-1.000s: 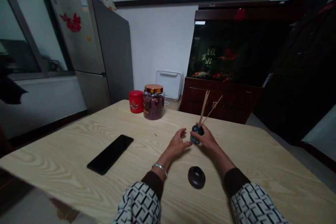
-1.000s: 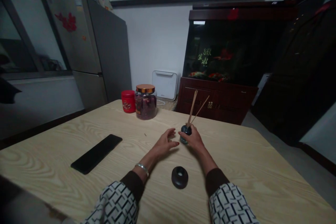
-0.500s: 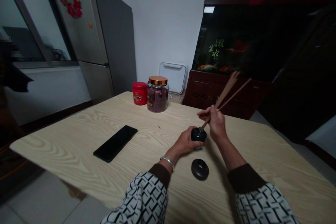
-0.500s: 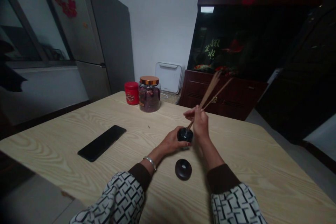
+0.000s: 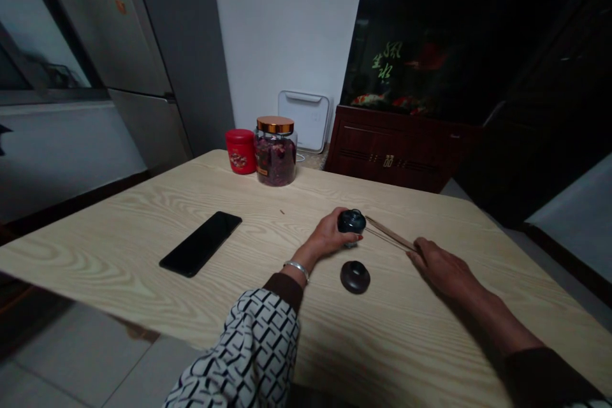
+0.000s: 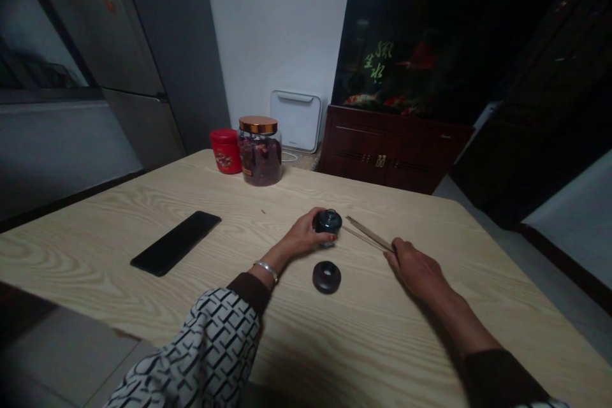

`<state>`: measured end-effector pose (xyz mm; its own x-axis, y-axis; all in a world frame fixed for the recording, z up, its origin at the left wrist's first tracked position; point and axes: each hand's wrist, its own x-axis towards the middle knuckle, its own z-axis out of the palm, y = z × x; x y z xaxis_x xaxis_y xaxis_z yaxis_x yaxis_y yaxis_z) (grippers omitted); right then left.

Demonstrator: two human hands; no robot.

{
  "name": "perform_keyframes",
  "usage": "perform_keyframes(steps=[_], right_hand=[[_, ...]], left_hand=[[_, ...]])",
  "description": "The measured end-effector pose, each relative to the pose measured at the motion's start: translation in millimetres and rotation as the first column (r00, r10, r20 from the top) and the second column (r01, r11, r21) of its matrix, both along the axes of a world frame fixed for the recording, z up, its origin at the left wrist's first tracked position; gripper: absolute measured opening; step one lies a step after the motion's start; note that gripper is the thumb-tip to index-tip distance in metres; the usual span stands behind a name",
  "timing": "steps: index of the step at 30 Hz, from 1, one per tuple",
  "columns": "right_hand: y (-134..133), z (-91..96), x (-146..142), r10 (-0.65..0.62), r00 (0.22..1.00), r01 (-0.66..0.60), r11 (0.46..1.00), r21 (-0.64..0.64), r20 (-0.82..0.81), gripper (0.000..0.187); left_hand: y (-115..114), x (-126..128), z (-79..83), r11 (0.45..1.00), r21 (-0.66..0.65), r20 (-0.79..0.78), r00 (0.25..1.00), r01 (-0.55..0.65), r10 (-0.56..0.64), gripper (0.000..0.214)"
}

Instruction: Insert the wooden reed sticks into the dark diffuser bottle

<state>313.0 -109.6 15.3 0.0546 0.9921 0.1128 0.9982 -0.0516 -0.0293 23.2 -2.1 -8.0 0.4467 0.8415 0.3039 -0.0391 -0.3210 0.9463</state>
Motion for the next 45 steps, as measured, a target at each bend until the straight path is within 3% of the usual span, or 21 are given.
perform_keyframes(steps=[2,4,7,9,11,13,15,17,20,23,26,29,34,38,42,45], right_hand=[[-6.7,1.0,-6.8,0.032,0.998,-0.035,0.998,0.056,0.048,0.034],[-11.2,14.8,-18.8,0.063,0.997,-0.067,0.993,0.095,0.043,0.036],[-19.4,43.9,-54.1,0.172,0.972,-0.159,0.983,0.088,-0.163,0.038],[-24.5,57.8,-85.9,0.315,0.896,-0.326,0.945,0.017,-0.312,0.044],[-26.5,63.2,-115.0,0.426,0.835,-0.467,0.883,-0.040,-0.349,0.059],[-25.0,62.4,-133.0,0.466,0.817,-0.531,0.838,-0.128,-0.340,0.062],[-21.3,61.0,-136.4,0.469,0.809,-0.550,0.816,-0.177,-0.355,0.056],[-15.6,63.9,-128.7,0.449,0.761,-0.563,0.815,-0.134,-0.467,0.051],[0.6,76.5,-114.4,0.375,0.535,-0.471,0.876,0.101,-0.757,0.054],[27.5,85.7,-115.1,0.365,0.252,-0.183,0.927,0.327,-0.896,0.055],[56.1,78.9,-125.9,0.384,0.129,-0.011,0.922,0.386,-0.914,0.051],[73.6,61.8,-130.1,0.386,0.160,0.012,0.920,0.392,-0.909,0.052],[72.5,46.9,-120.4,0.410,0.362,-0.111,0.911,0.398,-0.837,0.044],[67.9,58.0,-112.6,0.416,0.554,-0.215,0.908,0.359,-0.721,0.039],[72.9,79.1,-106.5,0.415,0.669,-0.352,0.908,0.228,-0.617,0.057],[77.5,94.2,-109.0,0.441,0.780,-0.409,0.896,0.171,-0.444,0.049]], left_hand=[[0.9,0.6,-0.5,1.000,0.004,-0.012,1.000,0.000,0.001,0.069],[1.7,1.3,-1.2,1.000,0.008,-0.021,1.000,-0.007,0.008,0.070],[2.1,2.1,-2.1,1.000,0.013,-0.032,0.999,-0.019,0.020,0.070],[1.7,2.2,-2.1,0.999,0.024,-0.038,0.999,-0.023,0.024,0.070],[0.8,1.7,-1.4,0.999,0.035,-0.042,0.999,-0.028,0.029,0.069],[-0.3,0.8,-0.6,0.999,0.043,-0.047,0.998,-0.034,0.036,0.069],[-1.2,-0.1,-0.3,0.998,0.047,-0.053,0.998,-0.035,0.037,0.070],[-1.2,-0.5,-0.9,0.998,0.048,-0.045,0.999,-0.027,0.029,0.070],[-0.1,0.0,-2.7,0.999,0.031,-0.021,1.000,-0.010,0.010,0.069],[0.6,0.2,-3.6,1.000,0.021,-0.013,1.000,-0.012,0.012,0.070],[0.5,-0.5,-3.1,1.000,0.018,-0.019,1.000,-0.018,0.018,0.072],[1.2,-0.8,-3.4,1.000,0.017,-0.036,0.999,-0.018,0.018,0.074],[2.6,-0.1,-4.9,1.000,0.024,-0.002,1.000,0.003,-0.003,0.070],[1.3,-0.6,-2.3,0.999,0.025,0.025,0.999,0.025,-0.026,0.070],[0.7,-1.3,0.3,1.000,0.011,0.011,1.000,0.014,-0.014,0.072],[1.0,-2.0,0.1,1.000,-0.004,-0.015,1.000,0.002,-0.002,0.072]])
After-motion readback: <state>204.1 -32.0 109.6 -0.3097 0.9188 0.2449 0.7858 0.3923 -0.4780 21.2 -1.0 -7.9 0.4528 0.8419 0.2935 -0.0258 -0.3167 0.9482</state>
